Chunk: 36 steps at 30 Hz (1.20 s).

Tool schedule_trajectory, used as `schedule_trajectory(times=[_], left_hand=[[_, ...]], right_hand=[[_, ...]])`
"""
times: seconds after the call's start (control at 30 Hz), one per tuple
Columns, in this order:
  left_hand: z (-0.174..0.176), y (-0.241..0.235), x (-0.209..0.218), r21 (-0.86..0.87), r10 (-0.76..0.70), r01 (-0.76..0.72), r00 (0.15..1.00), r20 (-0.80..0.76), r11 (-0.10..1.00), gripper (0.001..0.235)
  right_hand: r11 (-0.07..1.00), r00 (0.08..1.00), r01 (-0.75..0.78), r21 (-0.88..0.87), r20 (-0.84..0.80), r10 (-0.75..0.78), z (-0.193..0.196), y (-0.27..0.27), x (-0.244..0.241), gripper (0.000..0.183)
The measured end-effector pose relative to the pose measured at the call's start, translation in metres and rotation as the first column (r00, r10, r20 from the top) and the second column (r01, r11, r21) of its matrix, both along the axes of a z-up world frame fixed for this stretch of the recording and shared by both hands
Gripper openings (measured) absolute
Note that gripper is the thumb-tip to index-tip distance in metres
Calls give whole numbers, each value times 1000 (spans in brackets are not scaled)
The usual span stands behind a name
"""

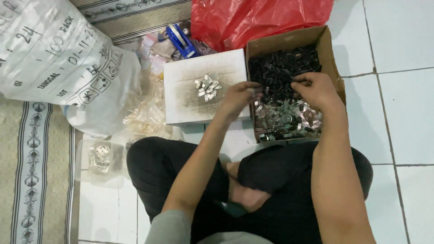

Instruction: Packaging small metal hinges or brackets into plastic bags from a bulk container while sitting on the floor.

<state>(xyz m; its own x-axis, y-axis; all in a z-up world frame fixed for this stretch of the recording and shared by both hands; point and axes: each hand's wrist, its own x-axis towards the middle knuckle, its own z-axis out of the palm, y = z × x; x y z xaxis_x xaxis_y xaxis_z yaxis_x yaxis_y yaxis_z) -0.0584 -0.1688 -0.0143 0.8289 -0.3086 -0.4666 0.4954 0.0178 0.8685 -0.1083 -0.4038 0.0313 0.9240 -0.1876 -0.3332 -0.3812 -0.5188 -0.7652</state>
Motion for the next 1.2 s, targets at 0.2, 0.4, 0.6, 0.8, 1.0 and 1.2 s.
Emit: schedule_trajectory(times=[0.2,0.4,0.6,0.8,1.0,1.2], left_hand=[[-15,115,59,641,-151,-96,936,319,762,37],[2,138,74,720,-327,-71,857,399,691,40],[21,158,66,696,-260,-133,866,428,706,46],[20,157,45,821,-392,-108,839,378,560,42],[8,165,54,749,-353,-111,830,431,653,41],[-47,161,63,787,-440,-228,725,530,573,37]], right_hand=[[1000,999,-23,-12,46,23,-32,8,15,35],[985,942,-171,-19,291,169,-33,120,35,29],[915,901,-326,-239,213,377,-54,179,59,48],[873,901,-328,-360,158,404,-66,216,88,53],[884,880,-317,-344,241,409,-56,167,94,39],[904,979,-143,-402,74,187,-71,33,63,34]])
